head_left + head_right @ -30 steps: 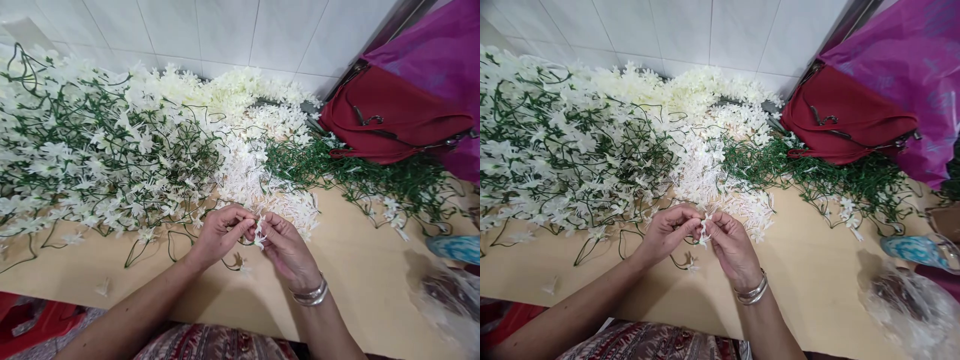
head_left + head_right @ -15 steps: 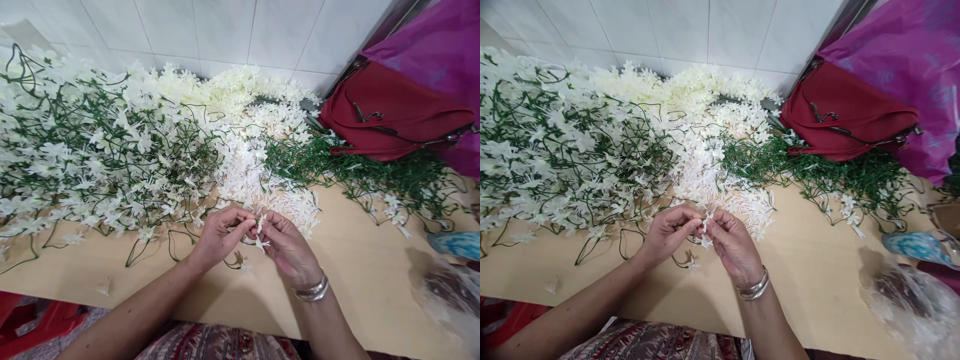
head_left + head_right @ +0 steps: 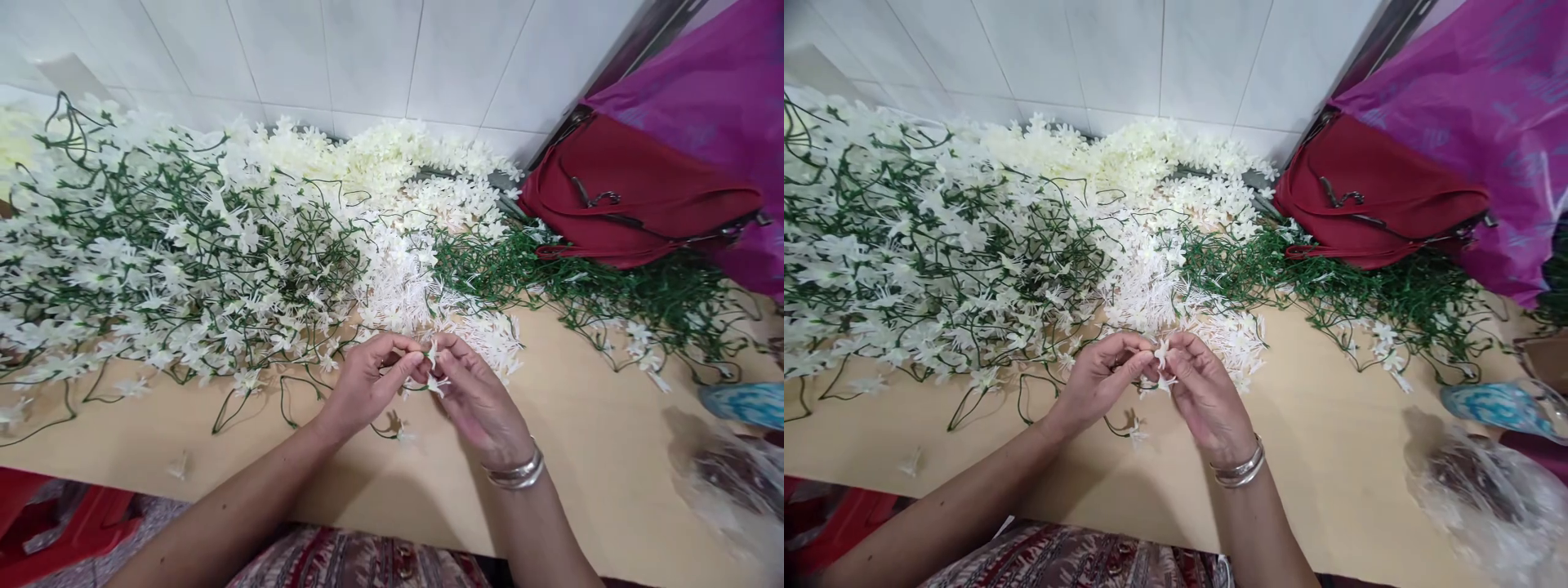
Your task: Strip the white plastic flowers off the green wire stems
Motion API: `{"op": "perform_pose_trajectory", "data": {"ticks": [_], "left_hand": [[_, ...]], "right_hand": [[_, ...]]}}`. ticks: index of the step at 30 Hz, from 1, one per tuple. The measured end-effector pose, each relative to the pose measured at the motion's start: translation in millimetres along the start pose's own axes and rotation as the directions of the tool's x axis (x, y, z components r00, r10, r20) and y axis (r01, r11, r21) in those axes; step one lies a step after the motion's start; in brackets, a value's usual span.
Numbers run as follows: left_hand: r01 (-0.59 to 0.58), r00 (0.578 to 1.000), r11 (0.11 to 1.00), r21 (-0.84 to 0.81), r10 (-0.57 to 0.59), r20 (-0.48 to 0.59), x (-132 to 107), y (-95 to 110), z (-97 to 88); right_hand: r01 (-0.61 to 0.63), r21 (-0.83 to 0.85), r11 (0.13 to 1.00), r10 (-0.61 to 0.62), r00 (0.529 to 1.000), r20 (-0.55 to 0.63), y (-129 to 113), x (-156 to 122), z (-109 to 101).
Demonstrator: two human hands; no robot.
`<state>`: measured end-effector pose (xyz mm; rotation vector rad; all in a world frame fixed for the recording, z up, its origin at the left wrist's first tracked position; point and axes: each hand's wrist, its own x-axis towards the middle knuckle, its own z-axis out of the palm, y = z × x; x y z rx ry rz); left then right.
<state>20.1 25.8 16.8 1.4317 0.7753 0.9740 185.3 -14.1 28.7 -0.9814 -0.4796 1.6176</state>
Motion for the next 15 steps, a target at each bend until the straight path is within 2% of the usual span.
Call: {"op": "perform_pose_trajectory", "data": {"ticks": [3,7,10,12,15], "left_hand": [[0.026,0.997,0.998,-0.058,-0.03,-0.074,0.1,-0.6,0.8],[0.04,0.992,0.993,-0.112,-0.053,-0.117,0.8,0.6,-0.8],[0.023,0.989,0.997,-0.079,-0.034,-0.142,1.0,2.6,-1.8],[0.012,0.987,0.999,-0.049,-0.019,-0.159,0.8,3.3,-1.8],[-0.014,0.984,1.0,-0.019,0.011,-0.18,0.2,3.4,-1.1]], "right_hand": [[0.072,0.008,0.997,-0.072,0.997,-0.013,-3.0,-0.1,0.2],[0.187,-0.034,0.982,-0.188,0.982,-0.033,-1.9,0.4,3.2],[0.327,-0.152,0.933,-0.337,0.941,-0.038,1.1,-1.1,5.4],[0.451,-0.326,0.831,-0.484,0.875,-0.024,3.2,-3.1,6.5],[0.563,-0.587,0.582,-0.66,0.749,0.065,6.3,-6.1,7.9]]}}
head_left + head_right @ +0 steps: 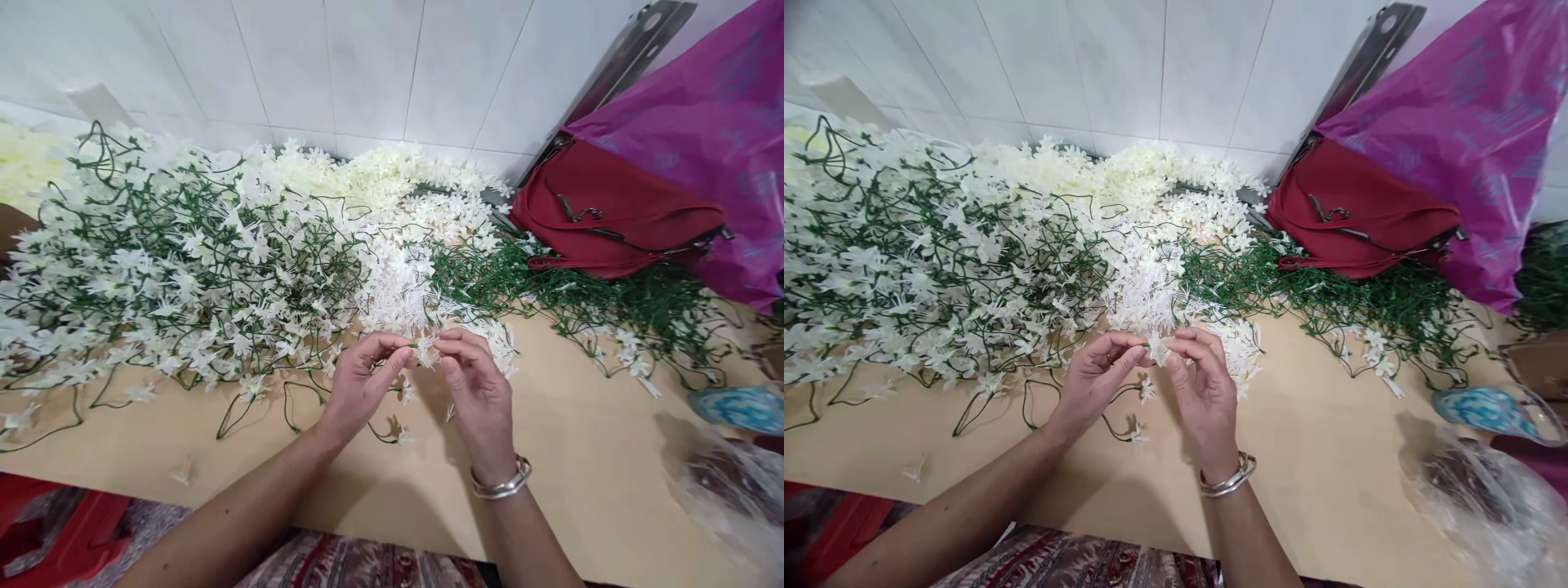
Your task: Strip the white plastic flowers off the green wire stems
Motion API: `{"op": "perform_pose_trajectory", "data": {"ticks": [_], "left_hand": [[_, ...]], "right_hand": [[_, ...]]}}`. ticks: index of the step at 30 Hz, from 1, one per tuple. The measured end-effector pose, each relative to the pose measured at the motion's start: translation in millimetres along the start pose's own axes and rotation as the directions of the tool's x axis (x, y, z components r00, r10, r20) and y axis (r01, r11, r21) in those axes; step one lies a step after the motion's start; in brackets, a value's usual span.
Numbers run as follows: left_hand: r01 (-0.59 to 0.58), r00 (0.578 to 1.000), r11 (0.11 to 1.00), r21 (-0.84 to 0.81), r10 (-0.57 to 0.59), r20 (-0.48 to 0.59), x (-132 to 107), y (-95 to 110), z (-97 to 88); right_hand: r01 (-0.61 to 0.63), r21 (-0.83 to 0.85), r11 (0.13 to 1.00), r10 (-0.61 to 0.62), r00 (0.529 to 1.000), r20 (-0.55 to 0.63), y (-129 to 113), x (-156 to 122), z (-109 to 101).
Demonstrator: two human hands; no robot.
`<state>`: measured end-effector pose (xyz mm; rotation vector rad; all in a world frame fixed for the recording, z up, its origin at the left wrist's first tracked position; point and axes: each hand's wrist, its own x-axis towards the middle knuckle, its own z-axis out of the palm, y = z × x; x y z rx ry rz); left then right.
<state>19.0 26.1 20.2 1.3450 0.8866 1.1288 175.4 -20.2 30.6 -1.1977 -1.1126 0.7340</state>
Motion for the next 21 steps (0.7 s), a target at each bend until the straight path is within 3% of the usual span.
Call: {"op": "perform_pose_trajectory", "data": {"ticks": [4,11,13,16,18,19,21], "left_hand": [[-0.014,1.0,1.0,-0.013,0.014,0.007,0,1,2.1],[0.033,0.999,0.998,-0.053,-0.034,-0.019,1,-7,6.9],[0.009,1.0,1.0,-0.027,-0.01,-0.024,2,-6,5.3],[-0.09,0.99,0.993,0.072,0.098,-0.102,4,10,-4.1],[-0.186,0.951,0.96,0.21,0.229,-0.208,7,27,-15.4],[-0.246,0.896,0.92,0.304,0.335,-0.29,8,36,-22.0],[-0.321,0.734,0.803,0.503,0.546,-0.404,11,51,-35.3]], "right_hand": [[0.096,-0.157,0.983,-0.09,0.995,0.043,2,-4,3],[0.075,-0.165,0.983,-0.067,0.996,0.053,3,-8,9],[0.083,-0.163,0.983,-0.074,0.995,0.061,2,-8,8],[0.068,-0.14,0.988,-0.073,0.997,-0.028,0,-5,4],[0.04,-0.131,0.991,-0.053,0.994,-0.098,0,-3,1],[0.029,-0.131,0.991,-0.044,0.993,-0.113,1,-2,0],[0.027,-0.145,0.989,-0.042,0.994,-0.103,3,-1,-1]]}}
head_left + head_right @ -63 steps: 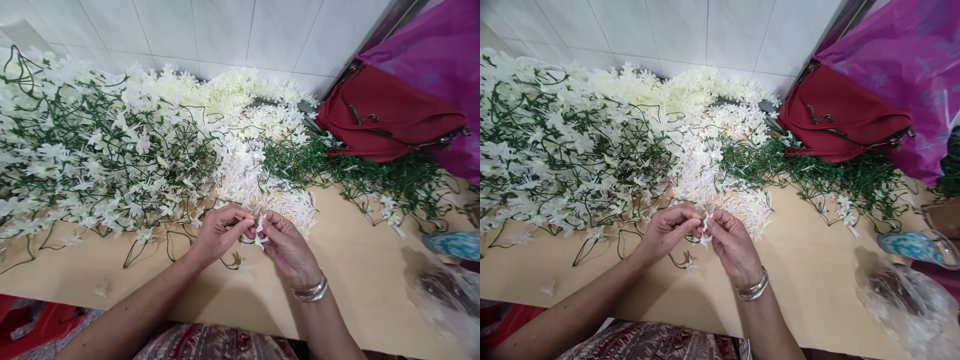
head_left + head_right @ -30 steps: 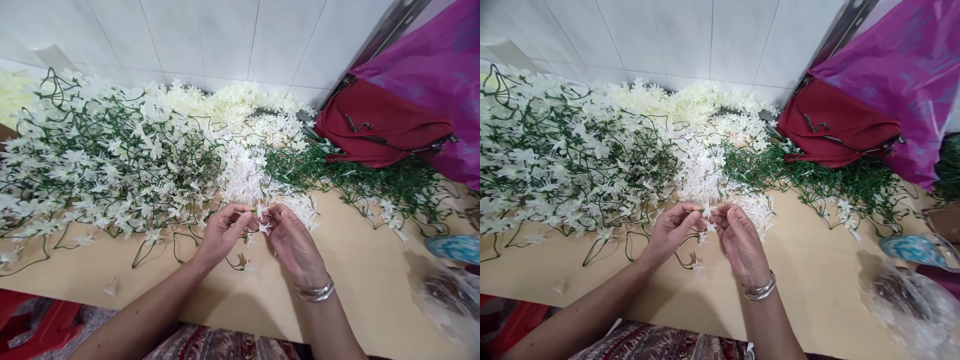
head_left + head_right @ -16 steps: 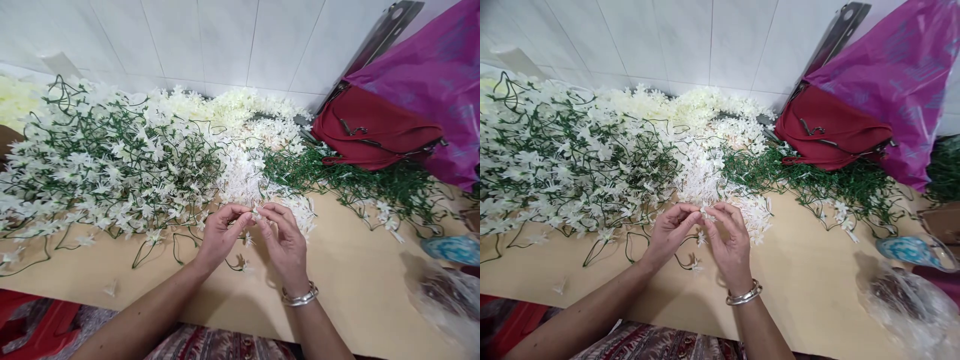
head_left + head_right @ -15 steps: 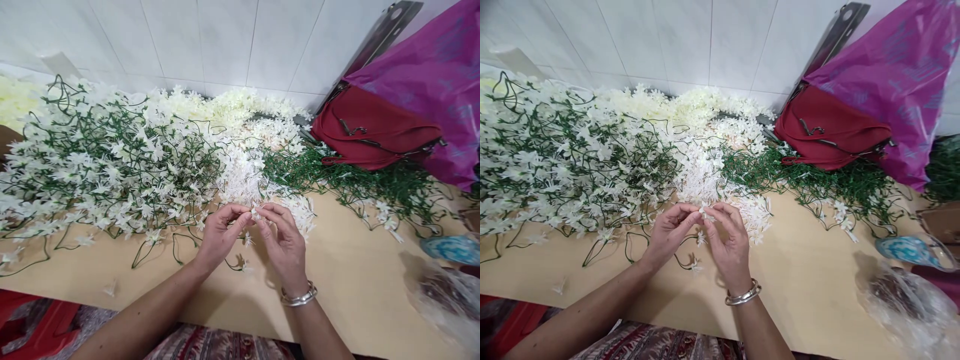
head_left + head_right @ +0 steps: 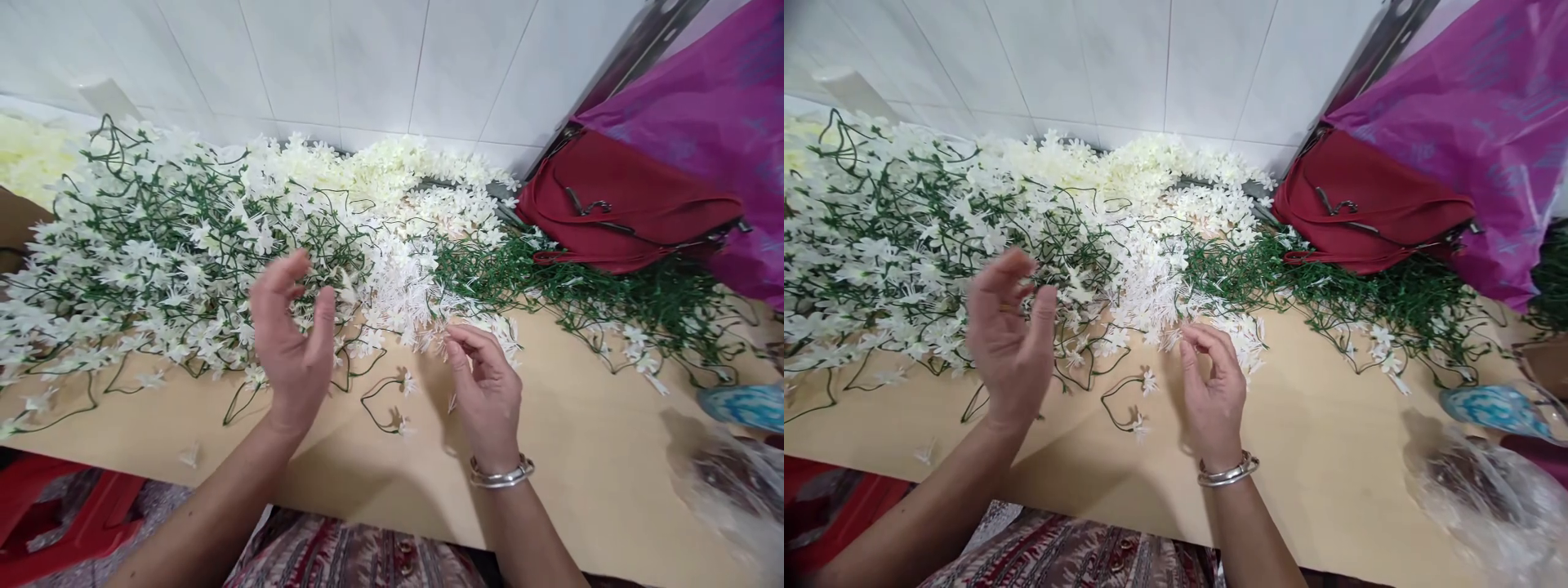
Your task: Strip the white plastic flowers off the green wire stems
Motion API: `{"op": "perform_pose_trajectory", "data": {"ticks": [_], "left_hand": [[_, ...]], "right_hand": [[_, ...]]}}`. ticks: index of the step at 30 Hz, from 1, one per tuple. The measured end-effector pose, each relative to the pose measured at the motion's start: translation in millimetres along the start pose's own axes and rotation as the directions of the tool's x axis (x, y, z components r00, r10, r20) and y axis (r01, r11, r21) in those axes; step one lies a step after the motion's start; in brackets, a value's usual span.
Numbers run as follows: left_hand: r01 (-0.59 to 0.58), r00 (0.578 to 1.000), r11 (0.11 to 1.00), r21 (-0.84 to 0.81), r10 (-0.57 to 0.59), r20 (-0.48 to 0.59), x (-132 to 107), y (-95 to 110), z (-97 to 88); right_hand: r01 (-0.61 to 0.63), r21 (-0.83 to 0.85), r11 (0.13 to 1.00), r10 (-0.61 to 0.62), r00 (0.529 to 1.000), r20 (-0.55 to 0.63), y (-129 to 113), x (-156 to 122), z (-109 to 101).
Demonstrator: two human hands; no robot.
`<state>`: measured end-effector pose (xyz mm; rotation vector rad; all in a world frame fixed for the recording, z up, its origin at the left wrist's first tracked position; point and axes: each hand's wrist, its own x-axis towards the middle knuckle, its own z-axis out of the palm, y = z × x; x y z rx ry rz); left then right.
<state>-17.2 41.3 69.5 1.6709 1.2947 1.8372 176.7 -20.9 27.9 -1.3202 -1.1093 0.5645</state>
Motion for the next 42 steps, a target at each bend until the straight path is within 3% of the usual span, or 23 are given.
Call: {"op": "perform_pose_trajectory", "data": {"ticks": [2,5,7,9,11,13,15,17,23,28,31,35,38,42], "left_hand": [[-0.134,0.987,0.981,0.14,0.145,-0.068,10,1,-8.7],[-0.309,0.944,0.92,0.241,0.328,-0.042,11,-2,-13.7],[-0.369,0.922,0.894,0.254,0.387,-0.021,1,-3,-13.2],[-0.36,0.931,0.902,0.239,0.365,0.025,-13,-4,-11.9],[-0.327,0.942,0.926,0.188,0.303,0.145,-32,-4,-10.8],[-0.32,0.896,0.943,0.091,0.271,0.351,-50,-5,-10.0],[-0.326,0.837,0.945,0.011,0.283,0.469,-65,-7,-9.2],[-0.311,0.819,0.95,-0.004,0.27,0.506,-75,-11,-8.3],[-0.25,0.816,0.967,-0.047,0.236,0.527,-79,-17,-6.9],[-0.319,0.87,0.946,0.059,0.268,0.414,-69,-13,-13.0],[-0.356,0.909,0.914,0.195,0.289,0.301,-52,-10,-23.1],[-0.387,0.922,0.825,0.412,0.347,0.172,-24,-12,-41.3],[-0.335,0.931,0.774,0.537,0.358,0.064,-7,-19,-53.6],[-0.206,0.958,0.771,0.603,0.283,-0.034,5,-29,-62.7]], "right_hand": [[0.018,-0.031,0.999,-0.017,0.999,0.045,2,-1,0],[0.052,-0.107,0.993,-0.035,0.988,0.151,4,-2,1],[0.06,-0.155,0.986,-0.021,0.969,0.246,4,-3,0],[0.078,-0.195,0.978,-0.006,0.94,0.341,4,-2,-1],[0.119,-0.232,0.965,-0.013,0.91,0.414,4,-1,-3],[0.169,-0.274,0.947,-0.026,0.888,0.459,6,0,-4],[0.207,-0.312,0.927,-0.031,0.873,0.486,8,0,-5],[0.236,-0.334,0.912,-0.038,0.862,0.505,11,-1,-5],[0.367,-0.373,0.852,-0.117,0.829,0.548,19,-3,-3],[0.43,-0.377,0.82,-0.166,0.81,0.562,22,-3,-1],[0.447,-0.377,0.811,-0.18,0.804,0.566,23,-3,-1],[0.468,-0.368,0.803,-0.204,0.798,0.568,25,-4,-1],[0.45,-0.382,0.807,-0.179,0.803,0.569,26,-4,-1],[0.42,-0.404,0.813,-0.135,0.809,0.571,25,-4,-2]]}}
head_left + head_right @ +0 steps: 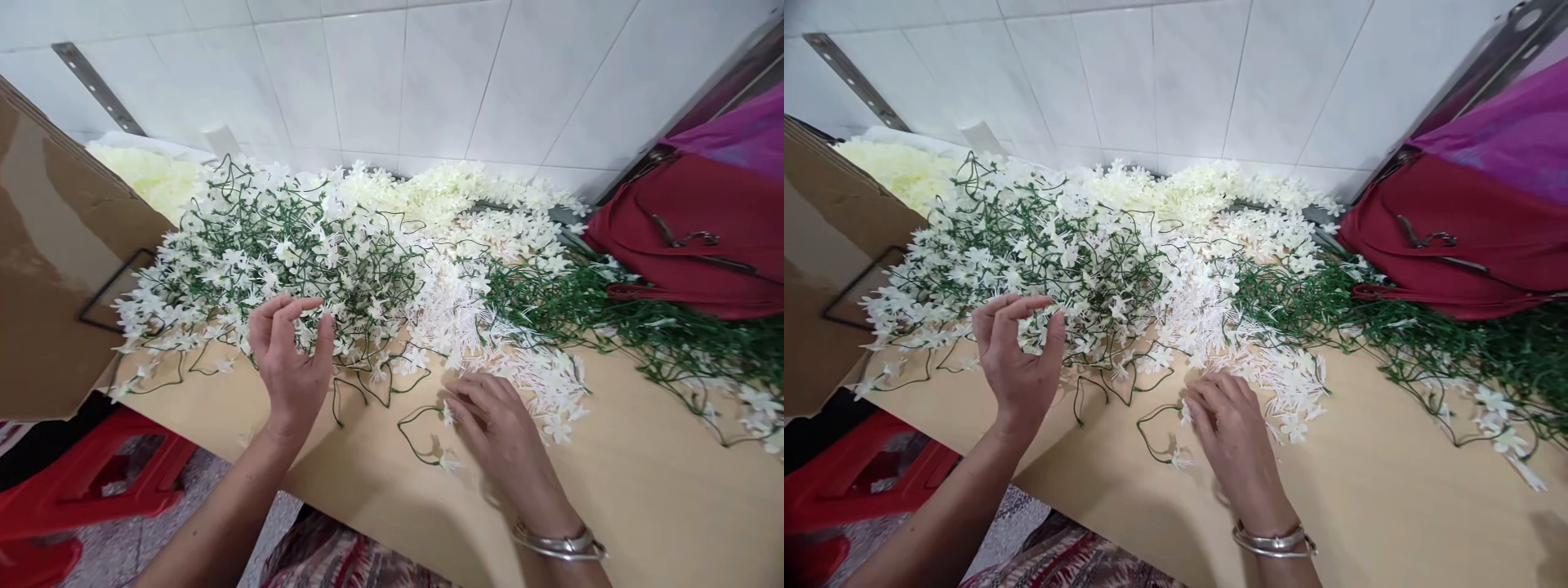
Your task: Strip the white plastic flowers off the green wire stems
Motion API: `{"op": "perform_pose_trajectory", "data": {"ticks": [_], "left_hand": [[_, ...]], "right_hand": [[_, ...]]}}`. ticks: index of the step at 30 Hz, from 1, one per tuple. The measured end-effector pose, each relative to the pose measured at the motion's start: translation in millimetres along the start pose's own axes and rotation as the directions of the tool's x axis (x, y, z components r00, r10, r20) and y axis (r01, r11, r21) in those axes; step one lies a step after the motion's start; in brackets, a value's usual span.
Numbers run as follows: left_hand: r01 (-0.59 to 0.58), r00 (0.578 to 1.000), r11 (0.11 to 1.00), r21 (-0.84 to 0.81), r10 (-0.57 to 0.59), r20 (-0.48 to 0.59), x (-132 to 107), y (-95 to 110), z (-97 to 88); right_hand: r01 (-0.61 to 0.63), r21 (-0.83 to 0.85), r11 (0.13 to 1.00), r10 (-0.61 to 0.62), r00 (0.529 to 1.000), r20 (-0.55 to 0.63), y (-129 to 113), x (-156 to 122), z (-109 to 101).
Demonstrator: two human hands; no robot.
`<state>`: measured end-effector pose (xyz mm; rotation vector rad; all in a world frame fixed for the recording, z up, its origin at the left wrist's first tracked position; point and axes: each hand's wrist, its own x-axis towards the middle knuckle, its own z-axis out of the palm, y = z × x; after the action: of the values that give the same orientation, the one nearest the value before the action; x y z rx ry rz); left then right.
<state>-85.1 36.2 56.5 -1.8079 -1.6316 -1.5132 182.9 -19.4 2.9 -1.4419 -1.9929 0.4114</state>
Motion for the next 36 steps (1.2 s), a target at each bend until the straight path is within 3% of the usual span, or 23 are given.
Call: {"op": "perform_pose_trajectory", "data": {"ticks": [6,12,20,27,31,36], "left_hand": [[0.042,0.999,0.997,0.06,-0.044,0.031,0,-8,0.7],[0.109,0.994,0.994,0.03,-0.109,0.002,18,-17,0.3],[0.181,0.983,0.983,-0.036,-0.18,0.029,31,-26,15.5],[0.168,0.984,0.97,-0.175,-0.176,-0.036,31,-11,7.3],[0.256,0.962,0.886,-0.387,-0.274,0.007,24,11,2.2],[0.456,0.885,0.671,-0.585,-0.41,0.22,19,24,4.1]], "right_hand": [[0.031,-0.016,0.999,-0.031,0.999,-0.024,2,1,2],[0.032,-0.002,1.0,-0.032,0.999,-0.042,3,1,3],[0.016,-0.008,1.0,-0.016,0.999,-0.045,3,3,3],[0.006,0.0,1.0,-0.006,1.0,-0.017,3,2,2],[0.003,-0.004,1.0,-0.003,1.0,-0.008,2,2,1],[0.013,-0.005,1.0,-0.013,1.0,-0.014,-1,3,2]]}}
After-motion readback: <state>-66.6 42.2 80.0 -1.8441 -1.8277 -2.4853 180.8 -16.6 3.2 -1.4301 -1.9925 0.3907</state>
